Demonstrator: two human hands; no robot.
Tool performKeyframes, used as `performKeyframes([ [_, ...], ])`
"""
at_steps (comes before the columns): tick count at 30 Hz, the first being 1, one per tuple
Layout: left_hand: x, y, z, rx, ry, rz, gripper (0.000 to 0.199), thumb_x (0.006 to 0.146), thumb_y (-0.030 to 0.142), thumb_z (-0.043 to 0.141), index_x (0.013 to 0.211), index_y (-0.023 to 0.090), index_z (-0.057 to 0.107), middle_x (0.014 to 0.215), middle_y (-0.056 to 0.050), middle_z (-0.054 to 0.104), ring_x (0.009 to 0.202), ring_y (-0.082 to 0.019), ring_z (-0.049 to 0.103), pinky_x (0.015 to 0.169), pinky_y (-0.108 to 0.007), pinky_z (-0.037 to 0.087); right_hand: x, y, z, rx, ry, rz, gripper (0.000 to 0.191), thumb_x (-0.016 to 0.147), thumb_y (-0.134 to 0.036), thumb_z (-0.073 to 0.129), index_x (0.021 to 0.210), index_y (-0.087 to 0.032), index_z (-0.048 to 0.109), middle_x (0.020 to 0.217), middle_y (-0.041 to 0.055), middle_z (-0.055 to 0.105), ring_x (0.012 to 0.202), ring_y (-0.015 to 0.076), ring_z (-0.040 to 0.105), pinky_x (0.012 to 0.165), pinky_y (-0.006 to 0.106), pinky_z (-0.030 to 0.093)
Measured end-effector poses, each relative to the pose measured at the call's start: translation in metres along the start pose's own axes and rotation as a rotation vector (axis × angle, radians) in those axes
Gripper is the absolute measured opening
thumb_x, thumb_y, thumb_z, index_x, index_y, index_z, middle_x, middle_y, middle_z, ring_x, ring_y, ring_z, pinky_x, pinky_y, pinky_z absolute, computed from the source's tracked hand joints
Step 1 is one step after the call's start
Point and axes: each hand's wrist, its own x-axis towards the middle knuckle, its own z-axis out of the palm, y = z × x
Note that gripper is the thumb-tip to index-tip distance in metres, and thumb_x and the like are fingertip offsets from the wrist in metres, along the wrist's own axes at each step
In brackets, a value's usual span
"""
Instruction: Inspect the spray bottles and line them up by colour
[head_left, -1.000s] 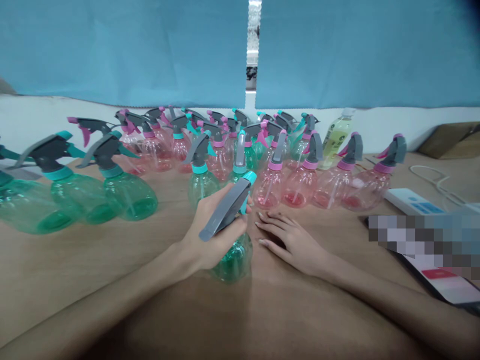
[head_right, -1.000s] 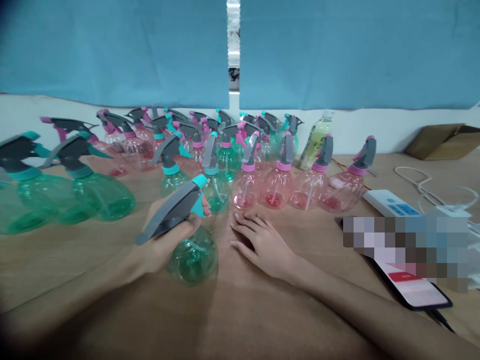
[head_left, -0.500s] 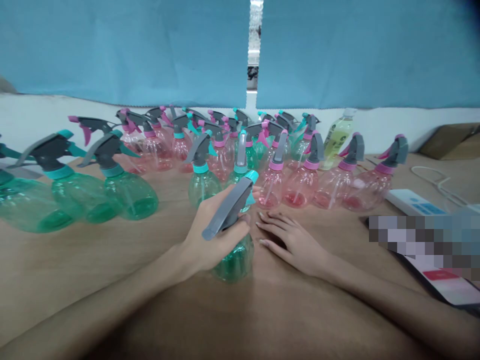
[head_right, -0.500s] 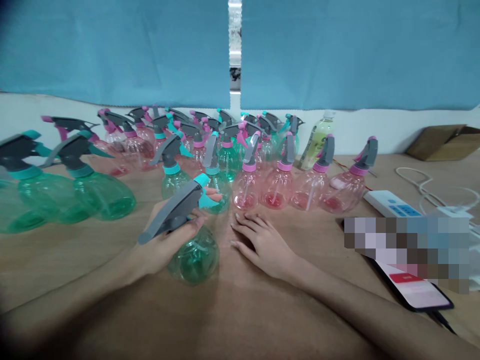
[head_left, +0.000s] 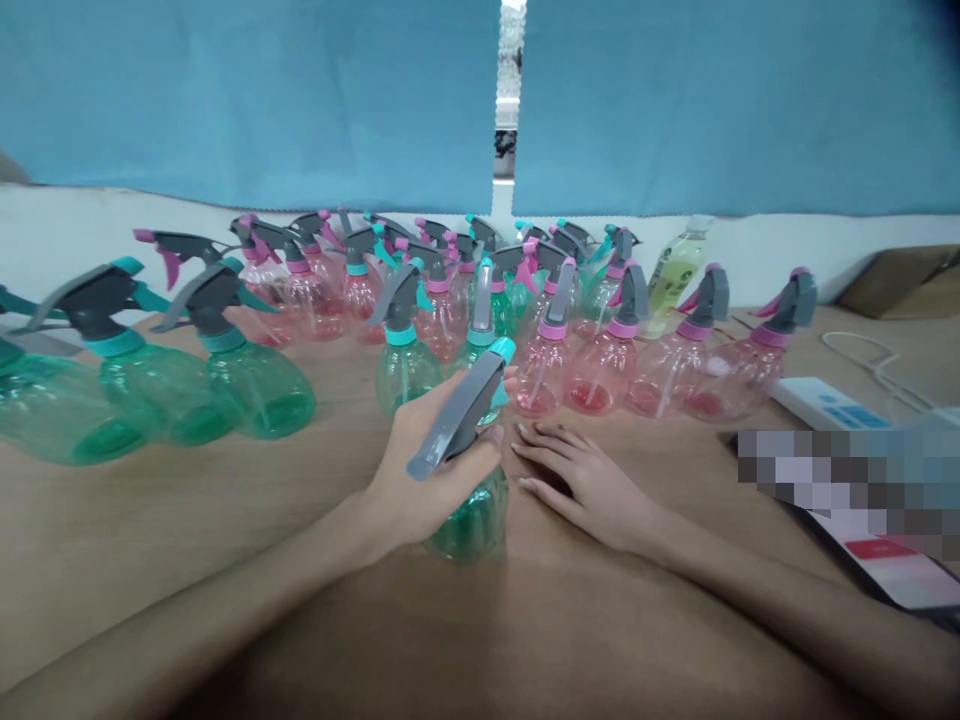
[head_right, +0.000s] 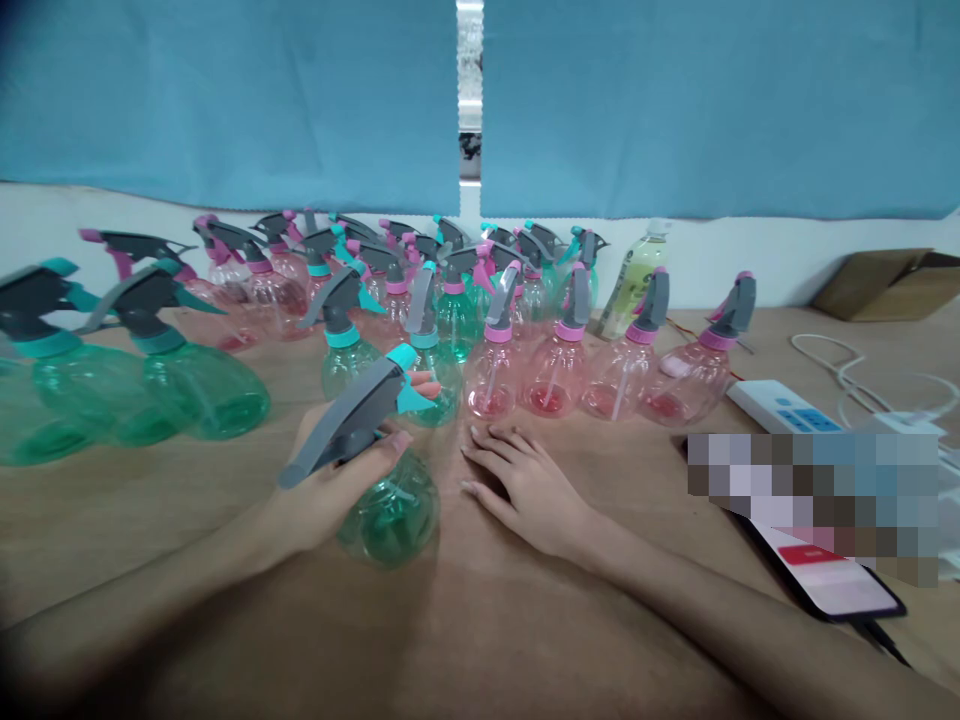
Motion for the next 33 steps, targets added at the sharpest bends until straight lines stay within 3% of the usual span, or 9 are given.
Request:
performKeyframes([
  [9, 0.0, -0.0004, -0.0007, 0.04, -0.011, -0.016, 0.012, 0.078, 0.022, 0.052, 0.09, 0.023, 0.053, 0.071, 0.003, 0.054, 0.055, -0.012, 0.049, 0.055, -0.027, 0.042, 0.0005, -0.0002, -0.0011, 0.018, 0.006, -0.007, 0.044, 0.093, -0.042, 0.045, 0.132, -0.023, 0.051, 0.137, 0.006, 0.052, 0.13, 0.0257, 0.042, 0.108, 0.051, 0.032],
  [24, 0.0013, 0.0032, -0.001, 0.018, -0.021, -0.04, 0.01, 0.076, 0.023, 0.052, 0.086, 0.023, 0.05, 0.069, 0.003, 0.052, 0.052, -0.012, 0.044, 0.052, -0.026, 0.039, 0.0002, -0.0009, -0.0012, -0.004, -0.011, 0.005, 0.045, 0.094, -0.043, 0.044, 0.132, -0.021, 0.05, 0.138, 0.0066, 0.051, 0.131, 0.0253, 0.042, 0.108, 0.051, 0.032],
  [33, 0.0009, 0.0032, -0.0015, 0.03, -0.015, -0.042, 0.009, 0.075, 0.022, 0.052, 0.084, 0.023, 0.052, 0.07, 0.002, 0.055, 0.055, -0.014, 0.049, 0.054, -0.029, 0.041, -0.0002, -0.0003, -0.0004, 0.016, 0.017, 0.0, 0.043, 0.093, -0.042, 0.045, 0.131, -0.023, 0.051, 0.137, 0.0062, 0.052, 0.13, 0.026, 0.042, 0.108, 0.053, 0.032],
])
